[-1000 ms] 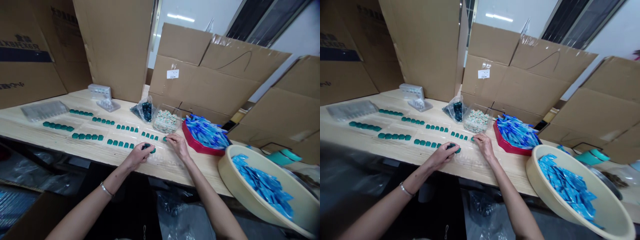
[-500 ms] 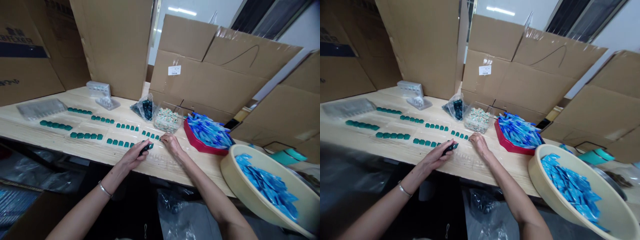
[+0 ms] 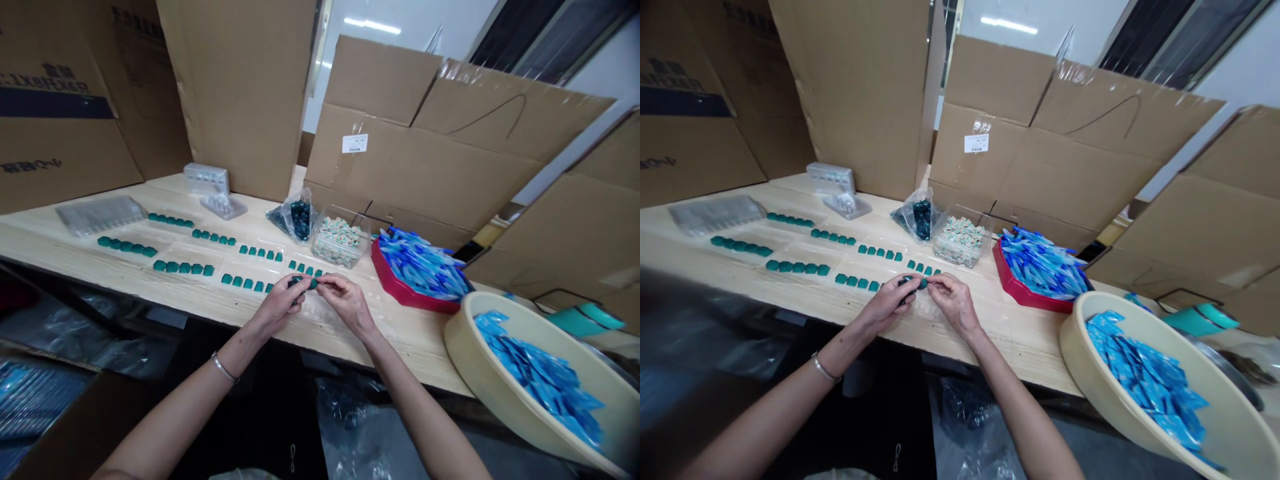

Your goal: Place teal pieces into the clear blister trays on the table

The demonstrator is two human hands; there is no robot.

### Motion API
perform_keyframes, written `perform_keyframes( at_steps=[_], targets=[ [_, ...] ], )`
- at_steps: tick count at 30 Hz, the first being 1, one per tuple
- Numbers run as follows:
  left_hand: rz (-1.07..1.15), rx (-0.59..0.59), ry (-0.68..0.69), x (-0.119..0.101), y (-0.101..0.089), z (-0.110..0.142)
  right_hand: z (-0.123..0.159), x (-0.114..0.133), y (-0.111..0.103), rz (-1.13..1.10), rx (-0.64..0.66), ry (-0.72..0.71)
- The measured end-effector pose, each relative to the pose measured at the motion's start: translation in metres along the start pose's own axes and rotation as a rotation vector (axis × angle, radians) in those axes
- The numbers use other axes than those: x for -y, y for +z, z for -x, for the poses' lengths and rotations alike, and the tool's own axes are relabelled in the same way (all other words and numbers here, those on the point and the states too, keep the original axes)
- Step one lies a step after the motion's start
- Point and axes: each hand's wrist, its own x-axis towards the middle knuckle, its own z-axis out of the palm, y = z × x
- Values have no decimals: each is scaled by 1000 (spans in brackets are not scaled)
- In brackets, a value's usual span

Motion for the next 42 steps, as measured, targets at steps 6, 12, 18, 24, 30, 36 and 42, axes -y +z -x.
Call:
perform_keyframes(
  at_steps=[6,12,18,24,30,36,42],
  targets=[
    [-182,-68,78,8,5,0,8,-4,3,-15,-101,1],
    [-267,-70,136,11,10,0,11,-4,2,-98,-184,81],
    [-263,-70,103,12,13,-1,16,-5,0,-155,-192,86],
    [-535,-91,240,7,14,-1,20,-5,3,-111,-204,72],
    [-857,-111,489,4,15,-1,24,-6,7,16,-246,29],
    [-848,-90,446,8,7,-6,27,-6,10,11,-219,13],
    [-816,-61,374,7,2,-5,34,0,10,53,-186,-71]
  ],
)
